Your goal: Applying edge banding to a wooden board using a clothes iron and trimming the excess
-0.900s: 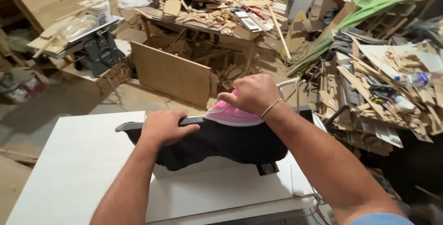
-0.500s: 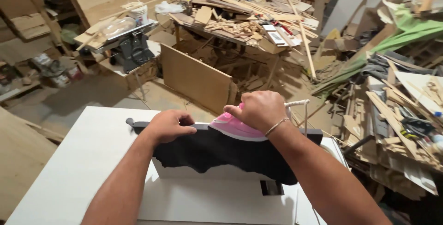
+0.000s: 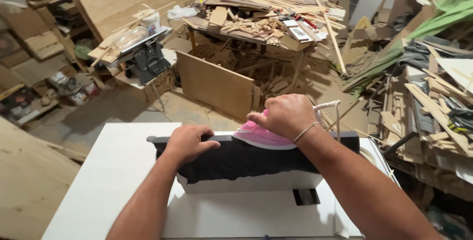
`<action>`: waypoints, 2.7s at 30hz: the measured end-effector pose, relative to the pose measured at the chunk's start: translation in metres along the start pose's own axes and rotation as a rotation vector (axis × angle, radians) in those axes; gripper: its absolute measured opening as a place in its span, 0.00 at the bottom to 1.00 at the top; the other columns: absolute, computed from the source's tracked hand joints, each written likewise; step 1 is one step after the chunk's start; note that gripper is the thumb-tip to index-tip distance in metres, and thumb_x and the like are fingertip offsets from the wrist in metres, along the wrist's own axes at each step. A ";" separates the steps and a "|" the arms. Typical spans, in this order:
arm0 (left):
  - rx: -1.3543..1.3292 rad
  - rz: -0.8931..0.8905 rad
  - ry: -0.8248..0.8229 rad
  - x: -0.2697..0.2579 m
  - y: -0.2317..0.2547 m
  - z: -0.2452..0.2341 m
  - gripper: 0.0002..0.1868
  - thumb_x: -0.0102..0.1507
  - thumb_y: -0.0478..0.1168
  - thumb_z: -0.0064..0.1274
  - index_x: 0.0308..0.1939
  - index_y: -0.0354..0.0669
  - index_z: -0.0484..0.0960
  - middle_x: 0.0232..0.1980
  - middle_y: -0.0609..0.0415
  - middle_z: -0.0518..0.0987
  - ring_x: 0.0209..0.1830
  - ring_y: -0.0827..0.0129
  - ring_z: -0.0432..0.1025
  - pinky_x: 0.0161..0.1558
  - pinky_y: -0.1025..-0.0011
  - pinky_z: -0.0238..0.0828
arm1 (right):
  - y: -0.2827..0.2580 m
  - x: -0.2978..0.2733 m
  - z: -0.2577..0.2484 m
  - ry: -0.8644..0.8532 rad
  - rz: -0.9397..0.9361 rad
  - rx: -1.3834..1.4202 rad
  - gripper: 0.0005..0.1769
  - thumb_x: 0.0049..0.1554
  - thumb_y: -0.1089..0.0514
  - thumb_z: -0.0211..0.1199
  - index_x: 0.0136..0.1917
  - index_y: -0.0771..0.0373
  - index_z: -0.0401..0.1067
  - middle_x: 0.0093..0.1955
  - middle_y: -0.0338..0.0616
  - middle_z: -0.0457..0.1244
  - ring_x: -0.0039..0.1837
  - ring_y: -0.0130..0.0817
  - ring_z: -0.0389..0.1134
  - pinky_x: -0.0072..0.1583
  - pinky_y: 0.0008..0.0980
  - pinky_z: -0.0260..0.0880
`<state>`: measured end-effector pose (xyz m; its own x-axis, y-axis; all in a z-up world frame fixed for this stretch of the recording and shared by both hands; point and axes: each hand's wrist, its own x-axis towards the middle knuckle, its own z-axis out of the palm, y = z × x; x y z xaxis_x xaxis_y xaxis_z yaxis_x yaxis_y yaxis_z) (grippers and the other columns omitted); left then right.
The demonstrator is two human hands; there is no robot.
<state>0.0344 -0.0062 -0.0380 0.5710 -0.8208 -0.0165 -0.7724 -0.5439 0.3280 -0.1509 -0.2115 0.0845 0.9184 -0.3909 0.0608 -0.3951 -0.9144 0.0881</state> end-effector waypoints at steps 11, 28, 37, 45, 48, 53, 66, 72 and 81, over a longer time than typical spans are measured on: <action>-0.010 0.007 -0.025 -0.025 -0.063 -0.030 0.20 0.59 0.63 0.55 0.50 0.65 0.85 0.48 0.59 0.87 0.55 0.57 0.79 0.59 0.58 0.74 | -0.003 0.017 0.016 -0.016 0.054 -0.067 0.37 0.51 0.20 0.44 0.46 0.47 0.78 0.44 0.46 0.71 0.56 0.48 0.73 0.57 0.44 0.70; -0.120 0.087 0.055 -0.028 -0.111 0.000 0.18 0.62 0.64 0.51 0.48 0.65 0.83 0.41 0.57 0.87 0.49 0.56 0.81 0.56 0.59 0.76 | -0.025 0.021 0.020 0.039 0.079 -0.113 0.39 0.50 0.15 0.41 0.42 0.46 0.76 0.41 0.44 0.70 0.53 0.46 0.73 0.55 0.44 0.71; -0.025 0.166 0.095 -0.032 -0.112 -0.003 0.18 0.63 0.63 0.51 0.49 0.64 0.82 0.39 0.58 0.86 0.47 0.57 0.81 0.54 0.60 0.76 | -0.051 0.025 0.020 0.054 0.044 -0.128 0.38 0.51 0.16 0.41 0.41 0.46 0.75 0.39 0.43 0.69 0.52 0.46 0.73 0.54 0.44 0.71; -0.208 0.278 0.181 -0.040 -0.105 -0.010 0.16 0.59 0.55 0.60 0.51 0.70 0.83 0.44 0.66 0.87 0.50 0.59 0.80 0.53 0.59 0.77 | -0.064 0.024 0.023 0.101 0.030 -0.136 0.36 0.50 0.17 0.44 0.40 0.46 0.75 0.39 0.43 0.69 0.51 0.45 0.72 0.53 0.44 0.71; -0.154 0.375 0.277 -0.038 -0.110 0.006 0.09 0.59 0.52 0.59 0.44 0.72 0.85 0.42 0.70 0.85 0.45 0.63 0.79 0.51 0.63 0.77 | -0.068 0.023 0.025 0.126 0.014 -0.132 0.36 0.50 0.18 0.44 0.39 0.47 0.76 0.37 0.44 0.68 0.49 0.46 0.73 0.52 0.44 0.71; -0.118 0.453 0.378 -0.034 -0.118 0.019 0.06 0.60 0.51 0.59 0.41 0.69 0.83 0.41 0.72 0.82 0.44 0.67 0.78 0.47 0.67 0.78 | -0.075 0.022 0.022 0.134 0.008 -0.102 0.37 0.50 0.17 0.44 0.38 0.48 0.75 0.37 0.44 0.68 0.49 0.47 0.72 0.52 0.44 0.71; -0.113 0.450 0.501 -0.039 -0.139 0.027 0.04 0.60 0.49 0.59 0.36 0.61 0.80 0.40 0.69 0.82 0.45 0.68 0.78 0.48 0.68 0.76 | -0.072 0.029 0.031 0.159 0.010 -0.116 0.36 0.50 0.17 0.45 0.40 0.47 0.76 0.37 0.43 0.69 0.49 0.46 0.73 0.52 0.44 0.71; -0.226 0.391 0.508 -0.050 -0.145 0.022 0.06 0.60 0.48 0.61 0.37 0.57 0.81 0.38 0.64 0.83 0.44 0.64 0.78 0.47 0.66 0.77 | -0.071 0.029 0.027 0.125 0.016 -0.105 0.36 0.50 0.18 0.46 0.42 0.46 0.77 0.38 0.43 0.69 0.51 0.45 0.73 0.53 0.43 0.71; -0.244 0.364 0.492 -0.052 -0.143 0.023 0.07 0.59 0.48 0.62 0.37 0.57 0.82 0.38 0.63 0.83 0.43 0.63 0.79 0.48 0.65 0.77 | -0.089 0.028 0.022 0.141 0.008 -0.099 0.35 0.50 0.19 0.47 0.41 0.46 0.77 0.38 0.44 0.69 0.50 0.45 0.73 0.52 0.43 0.71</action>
<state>0.1094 0.1101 -0.1057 0.3903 -0.7378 0.5508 -0.8881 -0.1439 0.4367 -0.0898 -0.1437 0.0562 0.9060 -0.3729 0.2002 -0.4086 -0.8941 0.1837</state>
